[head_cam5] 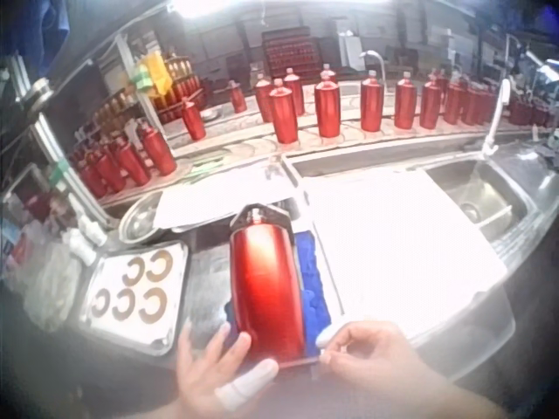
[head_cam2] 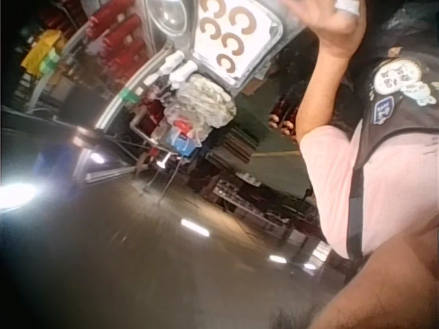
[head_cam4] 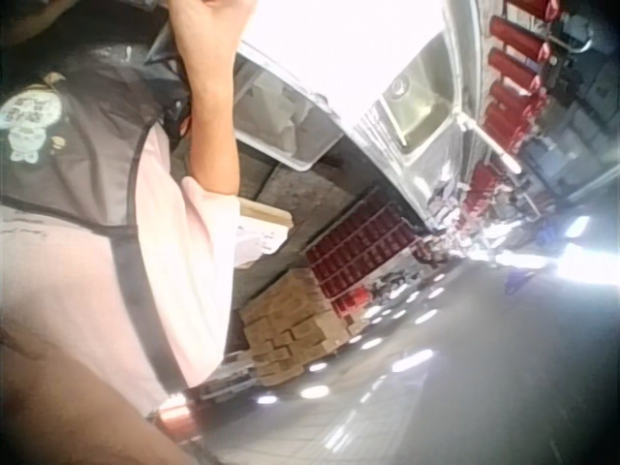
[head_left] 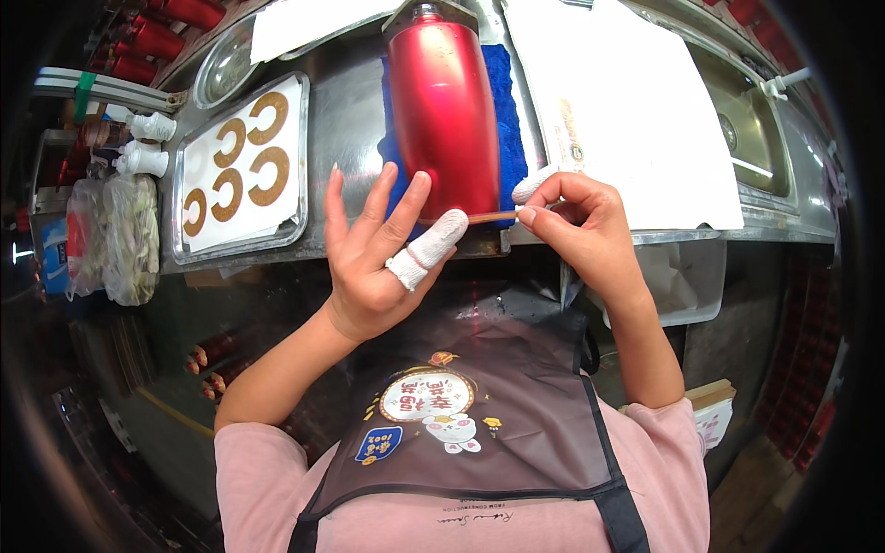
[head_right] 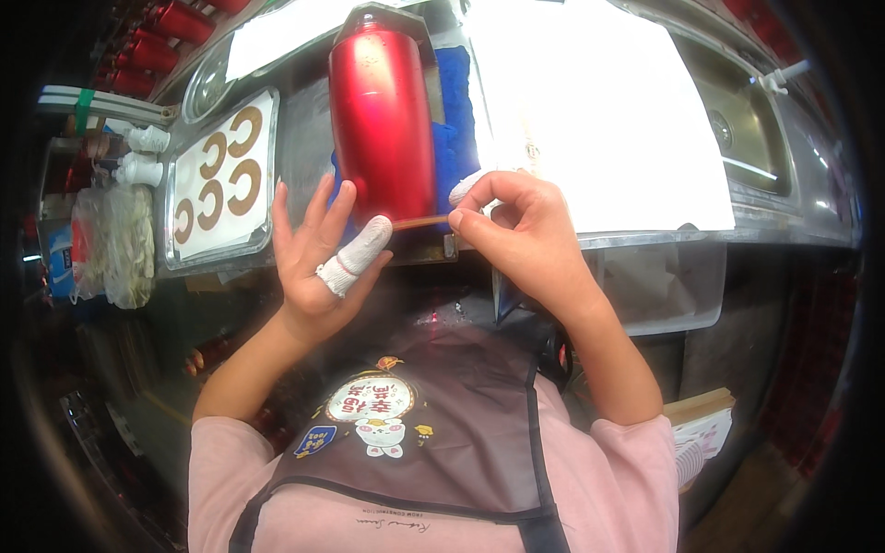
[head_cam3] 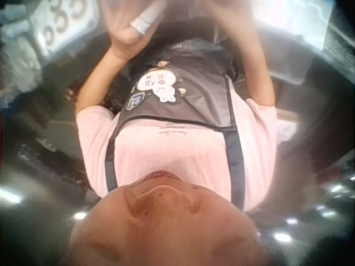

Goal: The person applies gold circular stickers to the neck of a red cylindrical container, then wipes the surface with a blue cloth. They apply a rectangular label to the body of the container, smooth it, and wipe the container again. The person handles trays of stickers and labels on a stainless steel counter.

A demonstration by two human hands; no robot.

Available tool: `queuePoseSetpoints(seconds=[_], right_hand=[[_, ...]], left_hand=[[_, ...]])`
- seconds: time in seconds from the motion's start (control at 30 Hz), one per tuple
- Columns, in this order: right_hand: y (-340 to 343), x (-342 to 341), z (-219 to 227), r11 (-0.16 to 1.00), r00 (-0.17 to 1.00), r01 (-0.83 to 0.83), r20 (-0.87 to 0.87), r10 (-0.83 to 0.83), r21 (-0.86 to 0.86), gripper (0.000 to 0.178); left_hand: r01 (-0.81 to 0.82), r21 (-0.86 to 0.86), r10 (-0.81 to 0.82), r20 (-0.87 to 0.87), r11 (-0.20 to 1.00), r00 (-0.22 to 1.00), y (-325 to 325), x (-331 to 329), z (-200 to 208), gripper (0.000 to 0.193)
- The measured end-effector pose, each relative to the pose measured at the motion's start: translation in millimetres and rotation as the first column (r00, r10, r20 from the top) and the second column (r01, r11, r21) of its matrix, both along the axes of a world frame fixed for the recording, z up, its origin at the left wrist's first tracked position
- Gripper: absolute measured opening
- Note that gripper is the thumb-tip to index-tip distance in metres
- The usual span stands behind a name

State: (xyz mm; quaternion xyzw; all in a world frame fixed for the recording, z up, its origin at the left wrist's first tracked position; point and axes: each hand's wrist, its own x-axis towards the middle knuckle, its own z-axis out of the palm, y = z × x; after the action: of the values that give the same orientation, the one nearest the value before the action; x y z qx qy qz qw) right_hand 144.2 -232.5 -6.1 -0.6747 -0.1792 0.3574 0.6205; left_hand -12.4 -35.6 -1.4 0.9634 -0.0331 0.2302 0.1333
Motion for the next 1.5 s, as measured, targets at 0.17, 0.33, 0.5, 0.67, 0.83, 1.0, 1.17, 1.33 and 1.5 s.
queuePoseSetpoints(seconds=[0.17,0.33,0.5,0.67,0.83,1.0,1.17,1.33,1.5], right_hand=[[3,-1,-6,0.998,1.0,-0.022,-0.007,0.021,-0.05,0.007],[5,-3,-10,0.997,0.997,-0.041,0.063,0.046,-0.072,0.009],[5,-5,-4,0.996,0.998,-0.066,0.011,0.067,-0.06,0.009],[1,-4,10,0.998,0.998,-0.05,0.03,0.051,-0.027,0.01],[-6,1,16,0.998,0.993,-0.059,0.102,0.061,-0.03,0.011],[-4,4,10,0.998,0.997,-0.052,0.058,0.054,-0.036,0.011],[-3,5,5,0.997,0.995,-0.067,0.067,0.07,-0.046,0.01],[1,6,-2,0.995,0.996,-0.076,0.052,0.079,-0.068,0.01],[6,2,-8,0.995,0.995,-0.079,0.064,0.082,-0.056,0.01]], left_hand=[[0.024,0.1,-0.032,0.074,0.995,0.997,-6,15,8,0.03],[-0.046,0.089,0.039,0.076,0.995,0.996,-14,33,1,0.04],[-0.044,-0.332,0.065,0.053,0.942,0.996,-2,20,-16,0.066],[-0.007,-0.288,0.017,0.031,0.958,0.999,7,-14,-21,0.058],[-0.032,-0.165,0.021,-0.066,0.986,0.998,6,-24,-22,0.049],[-0.001,-0.09,0.0,-0.014,0.996,1.0,3,-14,-17,0.046],[0.04,-0.019,-0.041,-0.02,0.999,0.999,3,-5,-4,0.047],[0.016,0.064,-0.018,0.028,0.998,0.999,-6,12,4,0.046],[-0.071,0.089,0.063,0.08,0.994,0.995,-18,33,-3,0.042]])
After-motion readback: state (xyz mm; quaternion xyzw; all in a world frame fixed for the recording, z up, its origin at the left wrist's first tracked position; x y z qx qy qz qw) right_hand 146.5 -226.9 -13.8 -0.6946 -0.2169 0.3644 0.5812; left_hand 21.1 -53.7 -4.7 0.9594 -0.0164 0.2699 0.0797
